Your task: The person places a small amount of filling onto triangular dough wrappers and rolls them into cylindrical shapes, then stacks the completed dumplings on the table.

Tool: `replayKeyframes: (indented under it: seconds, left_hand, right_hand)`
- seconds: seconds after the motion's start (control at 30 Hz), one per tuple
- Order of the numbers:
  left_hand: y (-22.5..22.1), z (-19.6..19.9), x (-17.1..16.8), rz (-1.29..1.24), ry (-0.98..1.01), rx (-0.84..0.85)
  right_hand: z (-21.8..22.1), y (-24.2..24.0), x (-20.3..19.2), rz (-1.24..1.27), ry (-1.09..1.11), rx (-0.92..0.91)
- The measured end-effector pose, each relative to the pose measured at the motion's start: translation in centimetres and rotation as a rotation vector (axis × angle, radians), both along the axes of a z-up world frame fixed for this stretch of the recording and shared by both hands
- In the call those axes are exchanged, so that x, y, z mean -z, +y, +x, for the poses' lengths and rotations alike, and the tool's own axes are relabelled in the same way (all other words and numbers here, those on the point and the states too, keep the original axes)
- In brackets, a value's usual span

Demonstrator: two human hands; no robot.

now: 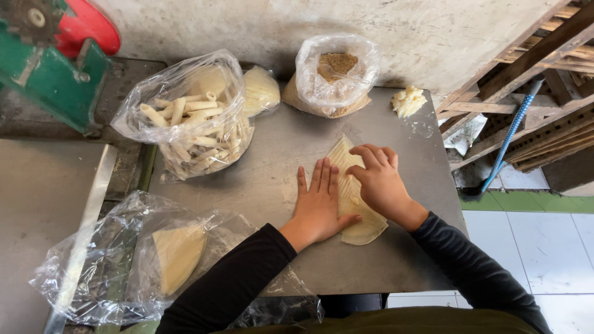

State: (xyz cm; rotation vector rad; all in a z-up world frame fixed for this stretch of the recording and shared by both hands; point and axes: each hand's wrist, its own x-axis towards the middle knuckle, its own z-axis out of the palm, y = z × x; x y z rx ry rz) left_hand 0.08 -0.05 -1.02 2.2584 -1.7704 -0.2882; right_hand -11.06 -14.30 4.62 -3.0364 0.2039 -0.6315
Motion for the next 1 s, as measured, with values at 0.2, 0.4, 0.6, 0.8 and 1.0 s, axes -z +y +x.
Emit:
replayKeyframes:
  seconds: [0.2, 0.4, 0.6, 0.8, 1.0]
  left_hand:
    - [0.0, 0.1, -0.1, 0.009, 0.026, 0.000]
    - [0.0, 0.1, -0.2, 0.020, 0.032, 0.004]
    - [0.0, 0.0, -0.1, 0.010, 0.007, 0.007]
    - [0.1, 0.0, 0.2, -0.019, 0.007, 0.003]
    - [0.1, 0.0, 0.2, -0.020, 0.004, -0.004]
  right_hand:
    - [-1.4, -0.8, 0.7, 0.113, 0.156, 0.087]
    - [-3.1, -1.2, 1.7, -0.348, 0.195, 0.069]
    - [-4.4, -2.0, 0.5, -0.567, 0.220, 0.066]
    - [-7.1, -0.9, -1.1, -0.114, 0.275, -0.052]
    - [-7.2, -0.8, -0.3, 0.006, 0.286, -0.111]
